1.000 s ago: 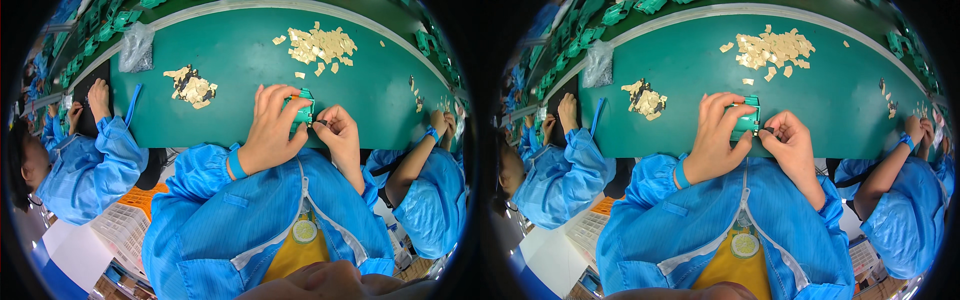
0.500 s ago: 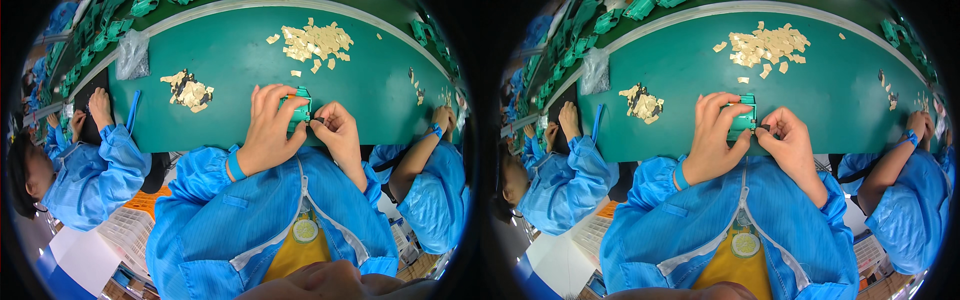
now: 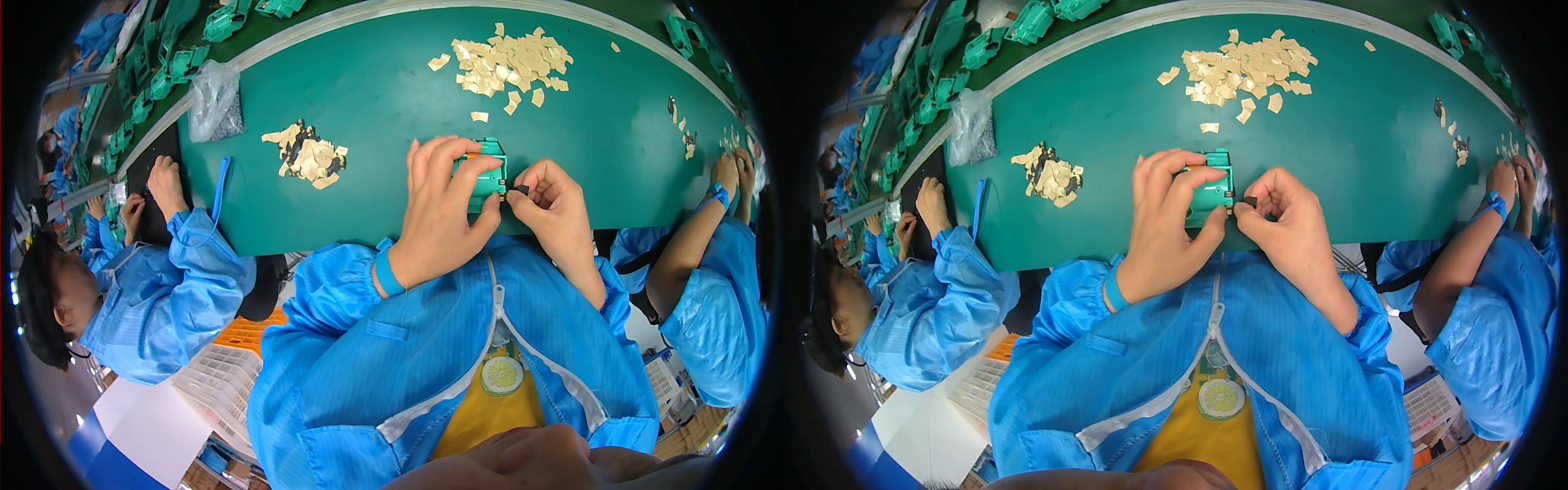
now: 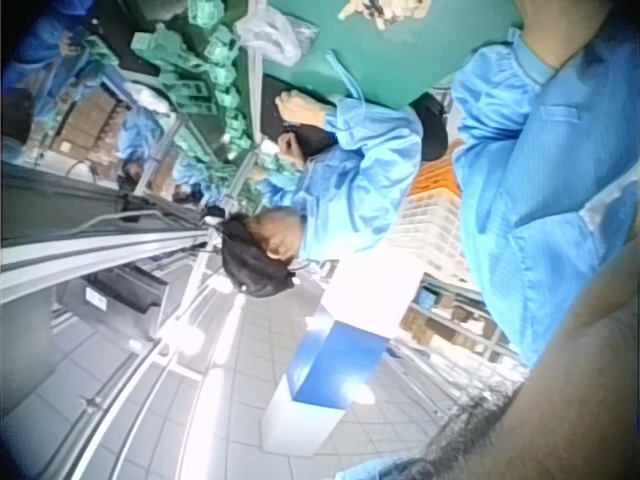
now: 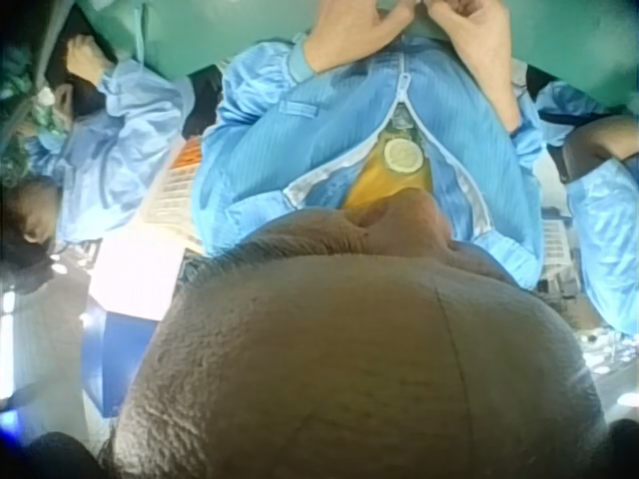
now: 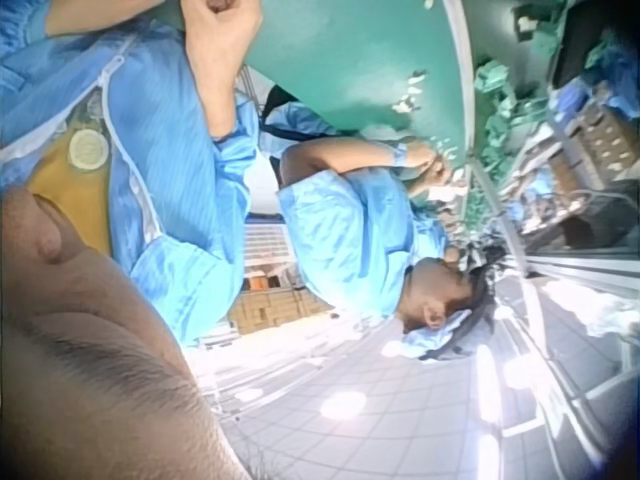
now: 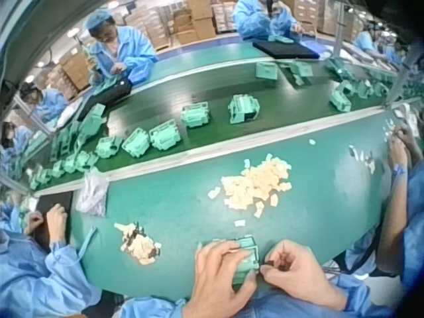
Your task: The person assembles electronic components into plastic casings by hand on a factory assembly line.
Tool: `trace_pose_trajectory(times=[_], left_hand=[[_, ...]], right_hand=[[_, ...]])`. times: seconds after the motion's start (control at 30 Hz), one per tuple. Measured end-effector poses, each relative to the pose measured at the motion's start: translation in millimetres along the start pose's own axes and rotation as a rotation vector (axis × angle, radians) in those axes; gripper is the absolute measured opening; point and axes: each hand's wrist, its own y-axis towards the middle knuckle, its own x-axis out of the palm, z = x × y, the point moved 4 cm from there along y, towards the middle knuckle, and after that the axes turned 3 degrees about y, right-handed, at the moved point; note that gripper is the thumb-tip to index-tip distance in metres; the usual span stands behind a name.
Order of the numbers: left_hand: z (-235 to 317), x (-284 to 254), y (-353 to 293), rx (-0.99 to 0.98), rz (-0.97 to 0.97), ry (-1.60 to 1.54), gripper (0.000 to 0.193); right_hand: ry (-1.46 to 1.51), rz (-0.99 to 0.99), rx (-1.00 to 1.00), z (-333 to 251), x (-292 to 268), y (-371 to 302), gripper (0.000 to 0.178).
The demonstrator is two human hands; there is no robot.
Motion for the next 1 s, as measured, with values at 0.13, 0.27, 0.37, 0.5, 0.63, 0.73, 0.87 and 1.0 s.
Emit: trace_pose_trajectory(times=[0.13, 0.27, 0.37, 0.5, 0.63, 0.73, 0.87, 1.0], left_hand=[[-0.1, 1.0, 0.2, -0.011, -0.006, 0.002, 0.044], [-1.0, 1.6, -0.9, -0.013, 0.002, -0.023, 0.043], [0.9, 1.3, 0.6, -0.017, -0.009, -0.019, 0.042], [1.8, 2.6, 0.5, -0.011, -0.025, -0.016, 0.042], [5.3, 2.6, 1.5, -0.006, -0.032, 0.028, 0.042], [9.0, 2.2, 3.0, -0.002, -0.050, 0.047, 0.043], [9.7, 2.9, 2.6, -0.013, -0.060, 0.079, 0.043], [10.3, 5.3, 2.5, -0.019, -0.064, 0.066, 0.043]], right_hand=[[0.006, 0.000, 0.003, 1.0, -0.8, -0.1, 0.013], [-0.002, -0.018, 0.010, 1.2, -1.7, -0.8, 0.013], [-0.017, -0.023, -0.001, 0.8, -2.8, 0.1, 0.013], [-0.037, -0.014, -0.026, 0.6, -4.1, 0.2, 0.014], [-0.016, -0.038, -0.034, 3.0, -6.4, 1.1, 0.016], [-0.005, -0.035, -0.036, 4.4, -7.4, 0.7, 0.016], [-0.011, -0.042, -0.061, 3.2, -7.5, 0.6, 0.016], [-0.028, -0.024, -0.066, 4.3, -10.4, 0.7, 0.016]])
